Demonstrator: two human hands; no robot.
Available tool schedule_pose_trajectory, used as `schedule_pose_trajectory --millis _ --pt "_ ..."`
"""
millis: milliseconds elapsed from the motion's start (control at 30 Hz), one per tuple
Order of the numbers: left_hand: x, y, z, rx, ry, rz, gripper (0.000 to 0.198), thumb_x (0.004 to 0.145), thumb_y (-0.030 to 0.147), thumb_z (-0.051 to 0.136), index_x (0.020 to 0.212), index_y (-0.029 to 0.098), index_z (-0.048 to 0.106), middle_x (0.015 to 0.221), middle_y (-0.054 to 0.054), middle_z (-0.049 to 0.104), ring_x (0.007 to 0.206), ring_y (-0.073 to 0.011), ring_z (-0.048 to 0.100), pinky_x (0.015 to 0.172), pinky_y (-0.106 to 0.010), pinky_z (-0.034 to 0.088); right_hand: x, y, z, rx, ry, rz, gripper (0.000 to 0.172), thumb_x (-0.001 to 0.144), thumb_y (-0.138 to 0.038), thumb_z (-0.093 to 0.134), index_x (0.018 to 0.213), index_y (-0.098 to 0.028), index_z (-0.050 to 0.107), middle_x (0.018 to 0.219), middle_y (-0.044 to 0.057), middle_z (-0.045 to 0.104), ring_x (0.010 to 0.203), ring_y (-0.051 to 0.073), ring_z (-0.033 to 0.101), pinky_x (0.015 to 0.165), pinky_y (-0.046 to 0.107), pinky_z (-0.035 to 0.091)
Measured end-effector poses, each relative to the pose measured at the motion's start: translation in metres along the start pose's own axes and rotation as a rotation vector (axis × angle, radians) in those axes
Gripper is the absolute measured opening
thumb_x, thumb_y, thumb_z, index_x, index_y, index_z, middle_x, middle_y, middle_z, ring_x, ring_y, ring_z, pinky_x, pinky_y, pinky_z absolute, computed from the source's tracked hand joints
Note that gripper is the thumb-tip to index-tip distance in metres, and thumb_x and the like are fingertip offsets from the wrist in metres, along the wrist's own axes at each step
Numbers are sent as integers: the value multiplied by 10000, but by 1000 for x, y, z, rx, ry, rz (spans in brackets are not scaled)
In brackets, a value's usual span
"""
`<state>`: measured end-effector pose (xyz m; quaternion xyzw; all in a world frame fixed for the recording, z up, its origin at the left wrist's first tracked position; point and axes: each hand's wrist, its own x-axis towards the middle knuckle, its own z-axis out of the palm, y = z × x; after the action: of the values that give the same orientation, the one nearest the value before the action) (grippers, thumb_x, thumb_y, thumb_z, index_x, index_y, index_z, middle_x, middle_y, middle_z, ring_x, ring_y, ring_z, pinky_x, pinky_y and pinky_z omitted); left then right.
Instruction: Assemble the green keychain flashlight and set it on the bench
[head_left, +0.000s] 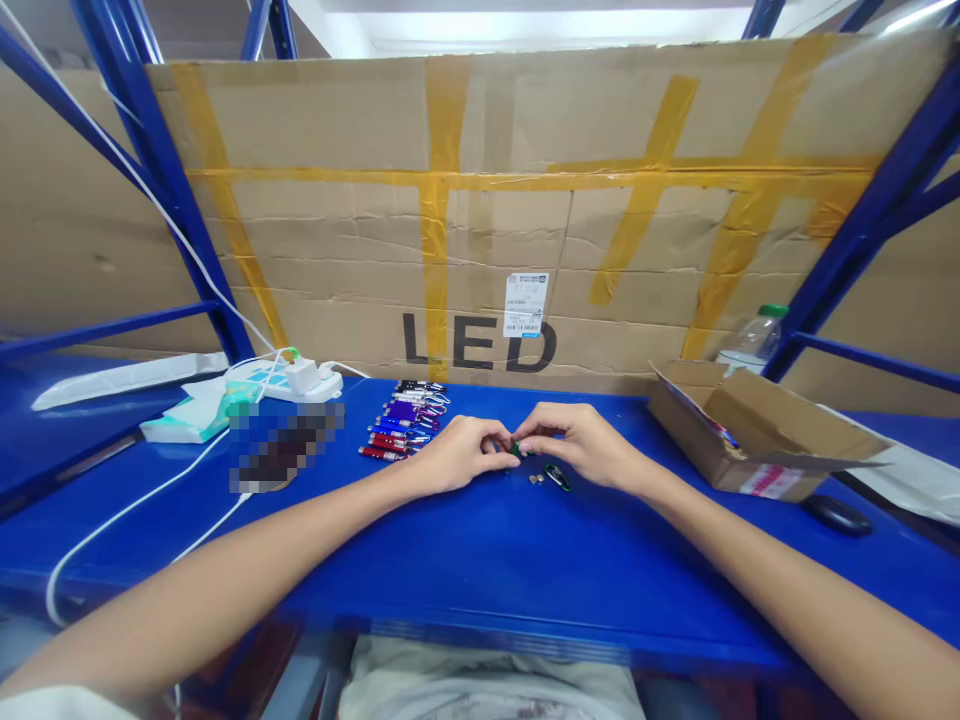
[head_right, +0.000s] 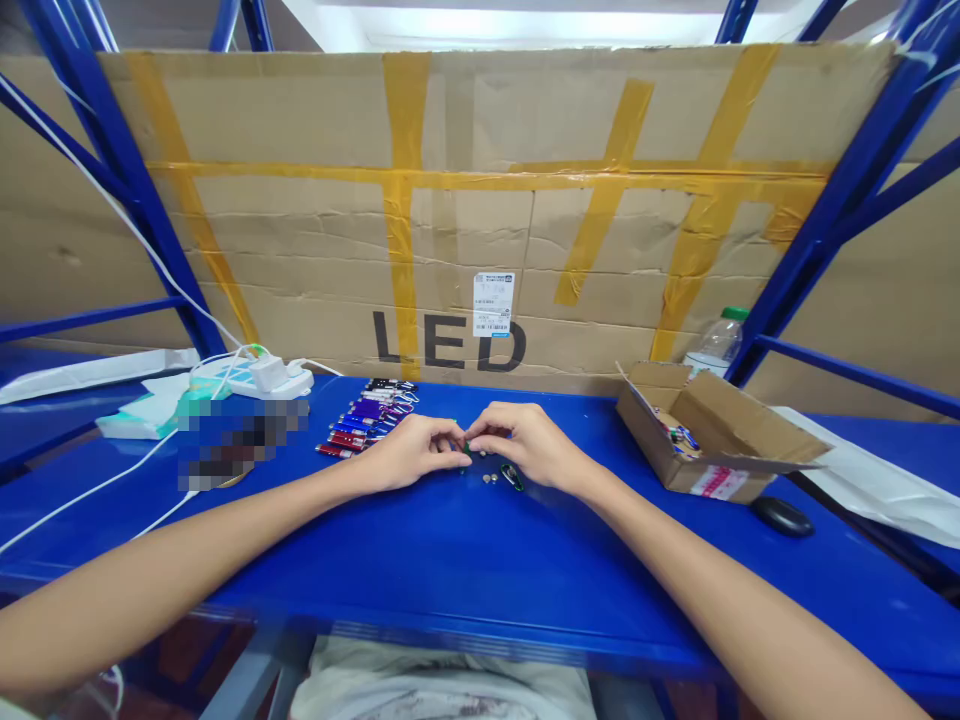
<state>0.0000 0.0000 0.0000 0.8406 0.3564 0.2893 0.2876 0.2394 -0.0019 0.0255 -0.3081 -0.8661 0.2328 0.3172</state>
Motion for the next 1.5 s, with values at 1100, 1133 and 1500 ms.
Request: schedule_pose_trajectory --millis 1100,1133,1500 --pt "-5 5 2 199 226 242 145 997 294 733 1102 193 740 1040 -31 772 821 -162 688 790 -276 505 -3 -5 -15 -237 33 -96 119 1006 -324 647 968 -214 670 933 51 701 846 205 623 787 324 490" --pt "-5 5 2 203 210 228 150 999 299 731 1106 194 740 1043 -30 772 815 -161 684 775 -275 498 -3 -8 -15 -226 65 -109 137 1010 -346 653 969 -216 670 937 52 694 855 207 625 792 326 495" --pt "-7 6 0 273 150 226 149 1020 331 695 1089 206 740 1008 -29 761 806 -169 657 763 -277 481 -4 -8 -10 -229 34 -141 171 1056 -383 633 1030 -227 696 985 61 717 916 218 651 845 344 501"
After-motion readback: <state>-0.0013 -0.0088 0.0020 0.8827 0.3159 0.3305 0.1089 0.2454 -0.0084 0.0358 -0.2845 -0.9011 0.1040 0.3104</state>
